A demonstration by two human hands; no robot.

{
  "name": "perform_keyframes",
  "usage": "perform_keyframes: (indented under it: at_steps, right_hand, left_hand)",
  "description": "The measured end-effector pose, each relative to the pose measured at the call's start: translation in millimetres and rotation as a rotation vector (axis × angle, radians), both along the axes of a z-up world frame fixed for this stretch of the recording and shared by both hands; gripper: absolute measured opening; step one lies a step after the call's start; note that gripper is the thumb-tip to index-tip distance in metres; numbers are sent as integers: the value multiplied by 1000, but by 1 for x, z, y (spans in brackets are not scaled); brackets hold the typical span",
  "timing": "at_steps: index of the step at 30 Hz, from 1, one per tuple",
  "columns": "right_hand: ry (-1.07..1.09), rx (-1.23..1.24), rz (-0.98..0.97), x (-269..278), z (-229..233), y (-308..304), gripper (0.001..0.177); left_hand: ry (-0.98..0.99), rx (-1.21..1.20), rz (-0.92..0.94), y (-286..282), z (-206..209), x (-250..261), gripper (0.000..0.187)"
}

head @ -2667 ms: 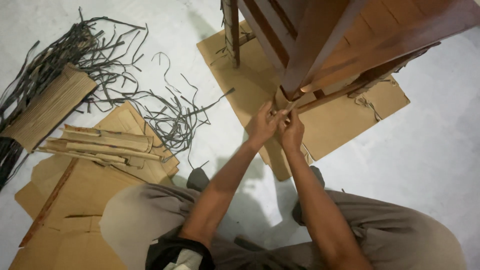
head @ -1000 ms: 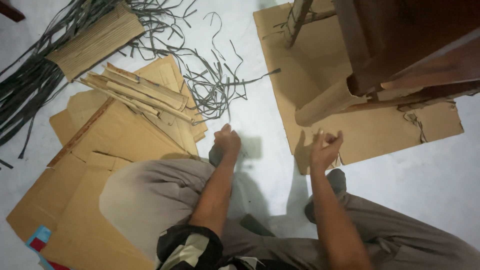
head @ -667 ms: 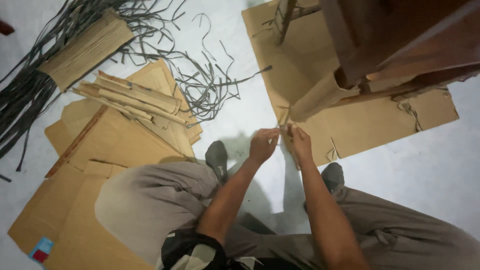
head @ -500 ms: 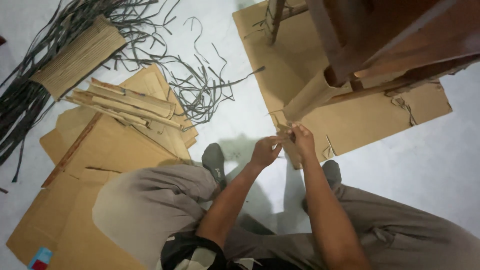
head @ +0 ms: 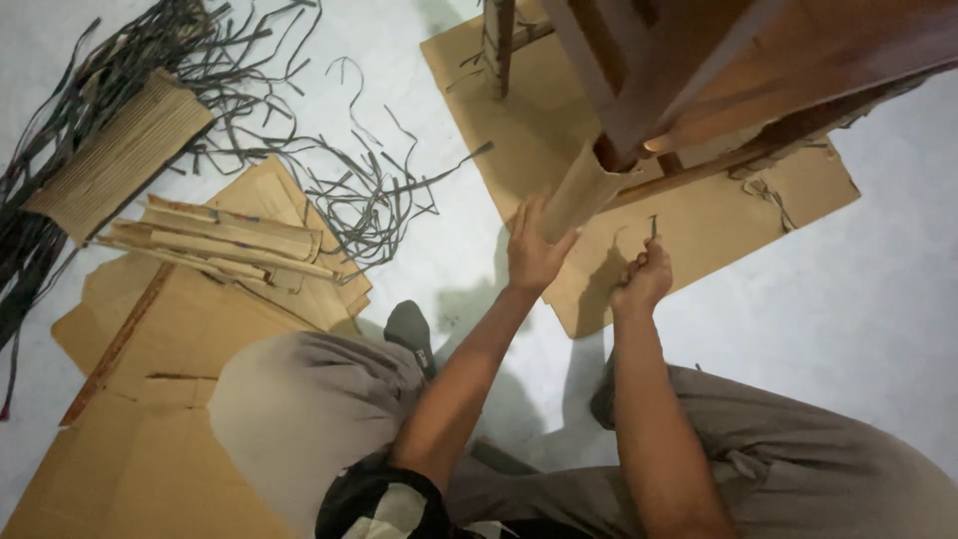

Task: Wrapping the legs of a wooden chair with protective cardboard strips and securing them with string.

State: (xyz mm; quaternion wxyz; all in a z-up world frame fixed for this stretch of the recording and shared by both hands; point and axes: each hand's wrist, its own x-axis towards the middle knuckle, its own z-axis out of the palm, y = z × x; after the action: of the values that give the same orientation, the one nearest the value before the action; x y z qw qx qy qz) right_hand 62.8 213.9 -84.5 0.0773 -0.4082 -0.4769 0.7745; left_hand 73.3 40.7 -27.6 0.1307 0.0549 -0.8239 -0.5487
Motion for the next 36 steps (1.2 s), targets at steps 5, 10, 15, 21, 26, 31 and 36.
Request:
perform_keyframes:
  at_steps: [5, 10, 15, 21, 26, 31, 36]
  right_hand:
    - [115, 76, -49, -16, 18, -13, 14]
    - [168, 139, -7, -15, 49, -32, 14]
    - [189, 248, 43, -18, 72, -39, 19]
    - [386, 507, 25, -35, 73, -36, 14]
    - [544, 784, 141, -37, 111, -48, 7]
    - [682, 1008, 350, -28, 116, -49, 11]
    - [678, 946, 459, -47, 82, -44, 36]
  left_hand:
    - [-31, -3, -96, 23, 7, -39, 89]
    - [-143, 173, -194, 37, -16, -69, 108]
    - [-55, 238, -59, 43, 6, -71, 67]
    - [77, 359, -55, 50, 19, -81, 97]
    - [19, 283, -3, 57, 5, -85, 89]
    - [176, 282, -15, 60, -51, -99, 81]
    - [-222, 315, 17, 79, -235, -145, 46]
